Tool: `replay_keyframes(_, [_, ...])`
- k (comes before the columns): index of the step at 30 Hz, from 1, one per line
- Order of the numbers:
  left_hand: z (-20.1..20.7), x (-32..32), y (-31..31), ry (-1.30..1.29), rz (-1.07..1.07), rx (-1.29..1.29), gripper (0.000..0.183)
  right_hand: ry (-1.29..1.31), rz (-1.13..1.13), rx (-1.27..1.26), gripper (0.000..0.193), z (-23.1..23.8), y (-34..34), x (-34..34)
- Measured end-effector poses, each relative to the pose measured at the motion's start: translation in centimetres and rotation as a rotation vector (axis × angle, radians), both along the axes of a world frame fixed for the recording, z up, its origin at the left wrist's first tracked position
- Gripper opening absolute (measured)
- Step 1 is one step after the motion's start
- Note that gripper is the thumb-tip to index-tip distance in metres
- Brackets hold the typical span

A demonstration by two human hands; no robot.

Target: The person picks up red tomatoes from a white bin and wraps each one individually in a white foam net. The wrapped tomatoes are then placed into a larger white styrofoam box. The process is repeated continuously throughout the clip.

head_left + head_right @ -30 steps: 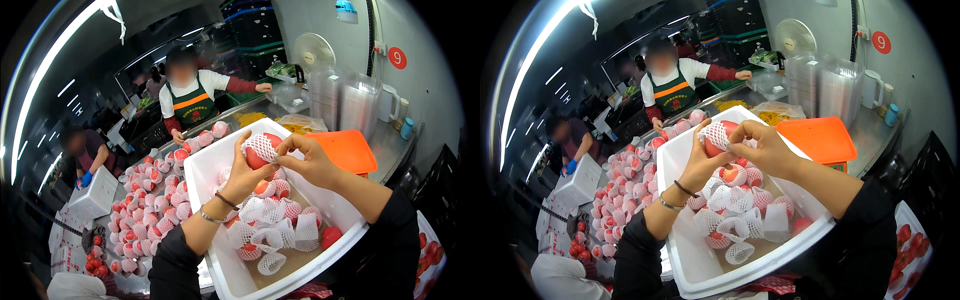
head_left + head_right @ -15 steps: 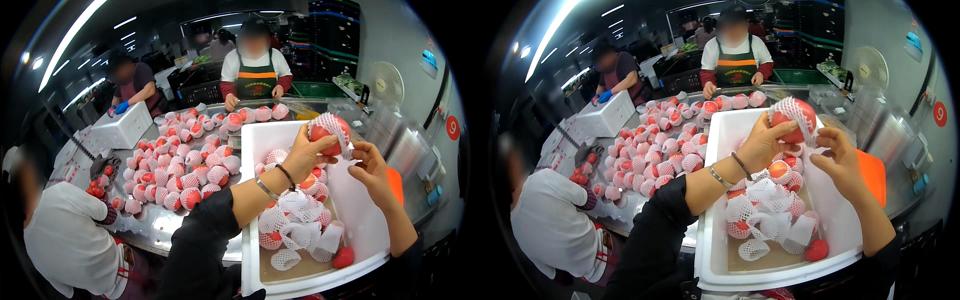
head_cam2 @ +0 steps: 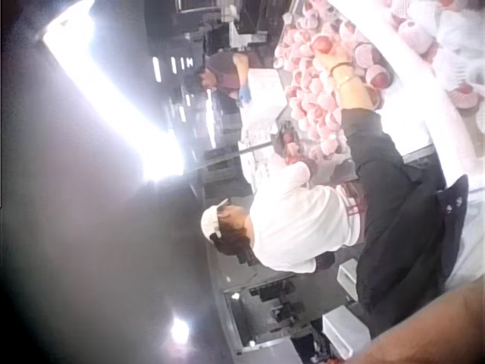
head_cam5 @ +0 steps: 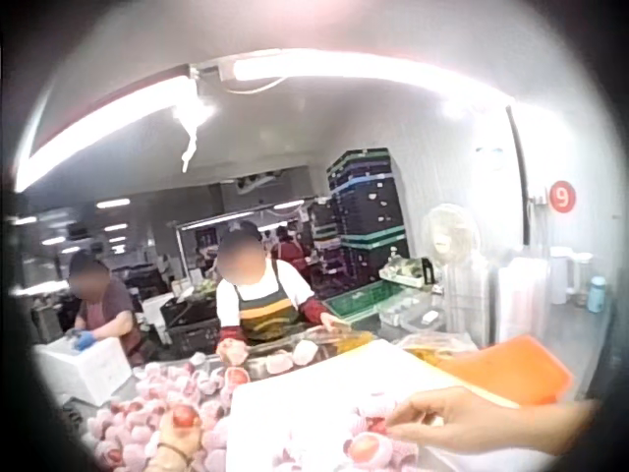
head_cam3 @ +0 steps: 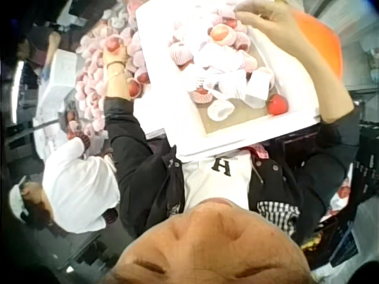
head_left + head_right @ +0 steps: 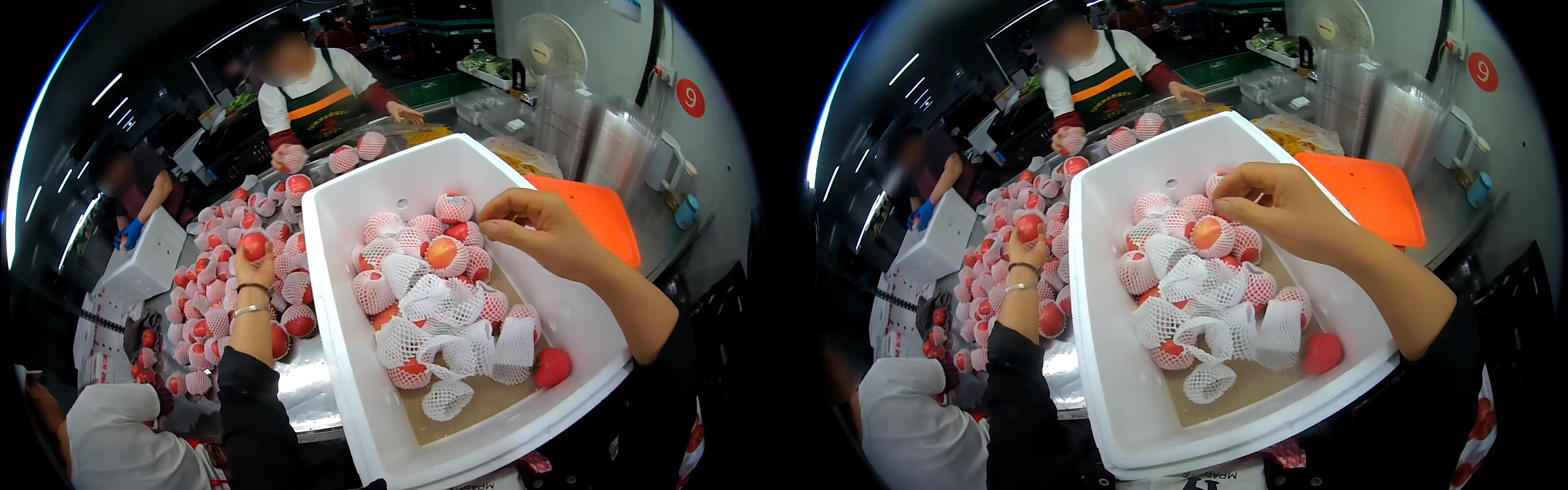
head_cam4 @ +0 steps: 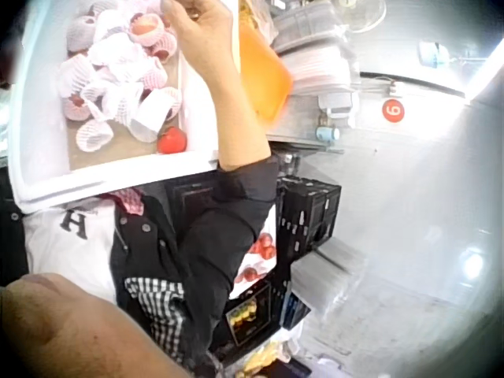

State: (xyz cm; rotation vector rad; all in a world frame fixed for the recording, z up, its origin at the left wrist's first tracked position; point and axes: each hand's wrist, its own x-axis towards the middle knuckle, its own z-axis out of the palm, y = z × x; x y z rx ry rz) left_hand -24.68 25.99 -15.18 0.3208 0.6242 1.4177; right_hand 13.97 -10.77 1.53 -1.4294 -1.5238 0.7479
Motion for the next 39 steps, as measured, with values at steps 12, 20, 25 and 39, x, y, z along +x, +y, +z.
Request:
replay_keyframes(12, [12.9,25.1,-16.7,1.512,-0.945,1.248,0.048,-0.121,0.003,-0.048,0.019,-1.0,-0.1,1.2])
replay_keyframes(20, [3.2,31.6,-19.0,2.268,-1.28,1.451,0.064,-0.19,-0.011,-0.06,0.018,-1.2,-0.2,2.2])
replay_keyframes(25, [2.9,30.3,-18.7,2.215,-0.965,1.583,0.063,-0.286,0.011,-0.056,0.019,-0.8,-0.4,1.7])
replay_keyframes(39, [13.9,26.3,-26.1,0.675,-0.98,0.474,0.05,-0.27,-0.198,0.25,0.059,-2.0,0.3,2.1])
